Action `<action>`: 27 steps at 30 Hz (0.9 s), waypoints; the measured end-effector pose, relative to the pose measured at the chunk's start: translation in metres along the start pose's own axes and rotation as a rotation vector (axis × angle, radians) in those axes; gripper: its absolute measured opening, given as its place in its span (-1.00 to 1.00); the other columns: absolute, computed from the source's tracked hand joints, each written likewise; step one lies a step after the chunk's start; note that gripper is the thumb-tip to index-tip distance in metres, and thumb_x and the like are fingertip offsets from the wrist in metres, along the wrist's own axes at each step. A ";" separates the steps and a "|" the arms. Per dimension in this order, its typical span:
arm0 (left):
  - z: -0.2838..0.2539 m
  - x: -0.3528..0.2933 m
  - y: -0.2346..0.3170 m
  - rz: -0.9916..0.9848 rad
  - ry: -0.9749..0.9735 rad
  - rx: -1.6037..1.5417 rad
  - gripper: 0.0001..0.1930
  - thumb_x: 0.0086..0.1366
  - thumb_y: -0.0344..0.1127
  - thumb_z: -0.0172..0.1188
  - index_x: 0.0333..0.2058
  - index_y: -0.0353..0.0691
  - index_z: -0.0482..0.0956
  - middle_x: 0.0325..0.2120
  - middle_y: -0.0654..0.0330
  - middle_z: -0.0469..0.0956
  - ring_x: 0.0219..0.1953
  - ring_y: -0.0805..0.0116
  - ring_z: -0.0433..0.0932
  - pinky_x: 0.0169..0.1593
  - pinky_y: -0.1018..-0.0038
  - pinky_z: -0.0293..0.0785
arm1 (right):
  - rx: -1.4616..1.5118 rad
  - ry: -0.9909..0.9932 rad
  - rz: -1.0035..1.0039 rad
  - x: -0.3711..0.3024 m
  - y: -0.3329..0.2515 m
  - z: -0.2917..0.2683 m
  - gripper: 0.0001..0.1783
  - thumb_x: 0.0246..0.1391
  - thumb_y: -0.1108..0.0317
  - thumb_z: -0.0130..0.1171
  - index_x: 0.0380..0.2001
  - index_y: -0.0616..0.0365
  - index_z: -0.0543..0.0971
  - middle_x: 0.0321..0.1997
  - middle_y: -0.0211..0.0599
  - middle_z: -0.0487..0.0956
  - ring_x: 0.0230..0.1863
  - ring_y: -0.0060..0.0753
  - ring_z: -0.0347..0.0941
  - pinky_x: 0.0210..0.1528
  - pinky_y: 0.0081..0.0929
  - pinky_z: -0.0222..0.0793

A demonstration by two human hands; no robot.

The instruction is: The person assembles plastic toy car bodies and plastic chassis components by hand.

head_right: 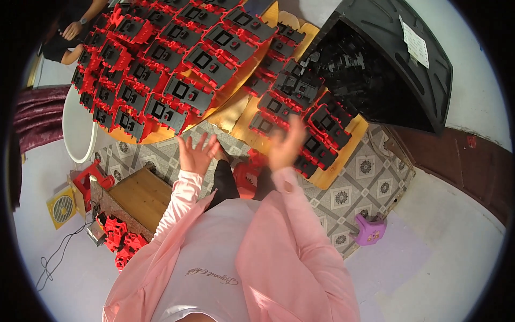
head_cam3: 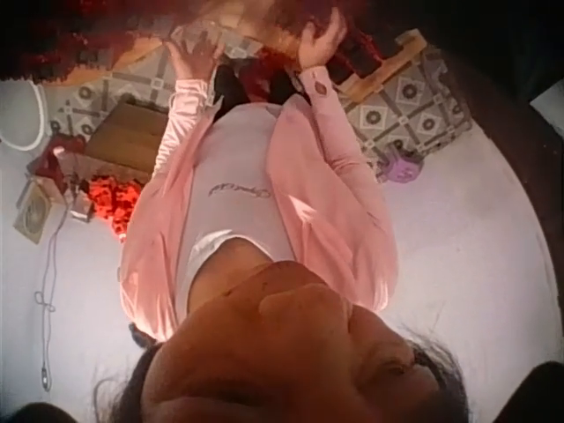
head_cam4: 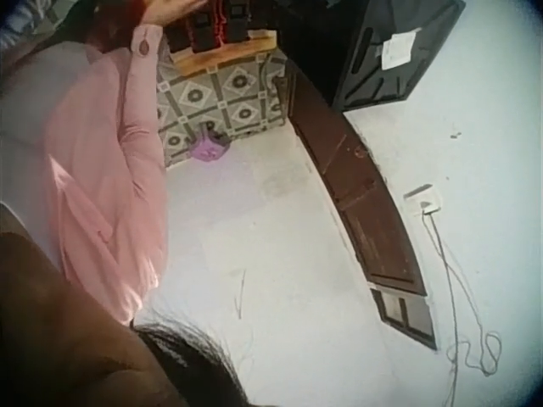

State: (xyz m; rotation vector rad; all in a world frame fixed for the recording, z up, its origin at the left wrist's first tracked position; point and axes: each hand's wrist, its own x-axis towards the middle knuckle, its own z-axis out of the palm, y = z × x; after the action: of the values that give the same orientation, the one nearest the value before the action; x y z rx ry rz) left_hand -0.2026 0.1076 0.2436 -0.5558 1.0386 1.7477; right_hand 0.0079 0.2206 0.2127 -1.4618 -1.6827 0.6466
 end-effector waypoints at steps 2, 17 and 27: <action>-0.027 0.003 -0.026 -0.120 -0.079 0.155 -0.09 0.20 0.28 0.14 0.34 0.03 -0.11 0.26 -0.06 0.12 0.14 -0.11 0.37 0.08 -0.01 0.42 | -0.277 0.210 -0.115 0.021 0.049 -0.052 -0.29 -0.11 0.43 0.14 0.22 0.20 0.30 0.27 0.03 0.28 0.32 0.12 0.12 0.35 -0.01 -0.05; 0.046 0.041 -0.292 0.121 -0.246 1.286 -0.14 -0.04 -0.03 0.46 0.24 0.06 0.24 0.00 -0.22 0.36 0.10 -0.16 0.38 0.13 0.18 0.37 | 0.013 -0.535 0.128 0.080 0.198 -0.157 0.03 -0.41 0.58 0.45 0.27 -0.03 0.31 0.26 -0.14 0.22 0.27 -0.08 0.20 0.28 -0.31 0.22; 0.048 0.046 -0.260 0.099 -0.226 1.319 -0.26 0.00 -0.15 0.47 0.14 -0.19 0.35 0.00 -0.06 0.46 0.06 0.02 0.47 0.07 0.23 0.46 | 0.382 -0.581 0.259 0.092 0.227 -0.150 -0.24 -0.21 0.61 0.37 0.17 0.15 0.42 0.15 -0.29 0.36 0.06 -0.38 0.40 0.10 -0.47 0.36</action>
State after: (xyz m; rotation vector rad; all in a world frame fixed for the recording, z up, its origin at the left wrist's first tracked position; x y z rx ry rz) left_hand 0.0193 0.2096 0.1328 0.5174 1.7479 0.8310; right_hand 0.2580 0.3381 0.1355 -1.2893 -1.6588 1.5632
